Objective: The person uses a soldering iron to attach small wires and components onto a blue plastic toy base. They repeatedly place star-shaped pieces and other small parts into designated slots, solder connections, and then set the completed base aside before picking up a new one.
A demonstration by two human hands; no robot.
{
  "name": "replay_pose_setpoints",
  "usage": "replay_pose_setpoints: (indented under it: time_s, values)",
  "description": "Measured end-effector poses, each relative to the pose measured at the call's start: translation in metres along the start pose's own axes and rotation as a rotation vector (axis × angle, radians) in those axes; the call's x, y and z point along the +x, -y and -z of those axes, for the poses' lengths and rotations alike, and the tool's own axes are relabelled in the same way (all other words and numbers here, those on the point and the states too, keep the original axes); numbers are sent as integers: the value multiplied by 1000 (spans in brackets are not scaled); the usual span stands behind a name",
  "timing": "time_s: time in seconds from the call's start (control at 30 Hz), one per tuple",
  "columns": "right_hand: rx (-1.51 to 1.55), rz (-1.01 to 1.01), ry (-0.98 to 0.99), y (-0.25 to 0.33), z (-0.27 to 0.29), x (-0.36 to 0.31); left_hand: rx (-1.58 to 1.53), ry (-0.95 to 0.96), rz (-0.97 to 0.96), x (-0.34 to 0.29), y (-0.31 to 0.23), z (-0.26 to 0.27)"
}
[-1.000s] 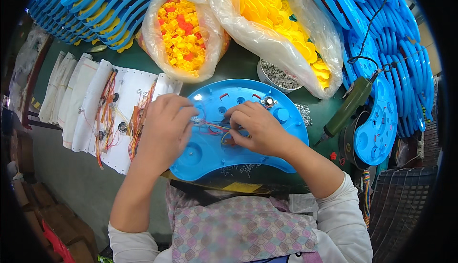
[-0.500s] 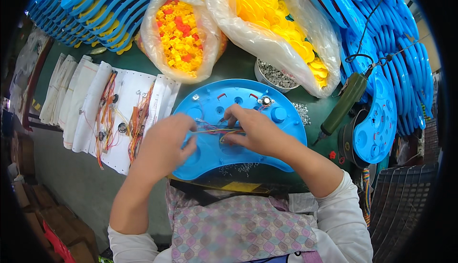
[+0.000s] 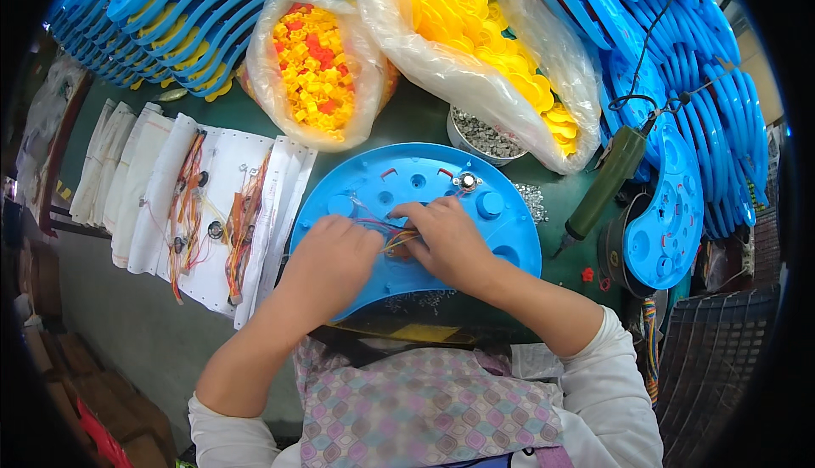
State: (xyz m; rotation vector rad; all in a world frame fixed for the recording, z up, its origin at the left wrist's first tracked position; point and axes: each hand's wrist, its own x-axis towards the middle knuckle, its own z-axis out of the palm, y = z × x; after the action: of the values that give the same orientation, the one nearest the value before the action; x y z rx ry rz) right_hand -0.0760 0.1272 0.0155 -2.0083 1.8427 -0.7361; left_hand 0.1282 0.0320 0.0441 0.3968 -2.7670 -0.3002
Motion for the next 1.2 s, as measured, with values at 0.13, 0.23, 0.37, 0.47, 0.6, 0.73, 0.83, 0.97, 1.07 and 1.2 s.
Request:
replay_pose_setpoints:
  time_s: [0.13,0.23,0.37,0.47,0.6,0.73,0.83,0.97,1.07,1.2]
  values:
    - [-249,133,-128,2,-1,-2,182,-93,41,1,6,-1]
    - [-337,204,-167,8,3,-3,239,-177,-25,7,-6,6]
    - [-360,219,-222,5,2,-6,178,-128,-44,7,-40,31]
    - [-367,203,-201,3,0,-8,-41,445,294,-1,-49,34]
    - [-230,199,-220,5,-2,-8,-436,51,492,2,-26,-7]
    - [2,246,-188,3,6,-6,-851,-38,684,15,-9,-28]
    - [37,335,-182,-1,22,-7,-1134,5,820,26,-8,-25]
    - [-229,522,-324,-16,49,10,-1573,141,864,36,2,-22]
    - [-346,652,-308,-17,50,33,-1671,240,817,39,7,-21]
    - [-340,694,-255,-26,42,45,-1302,328,710,36,11,-12]
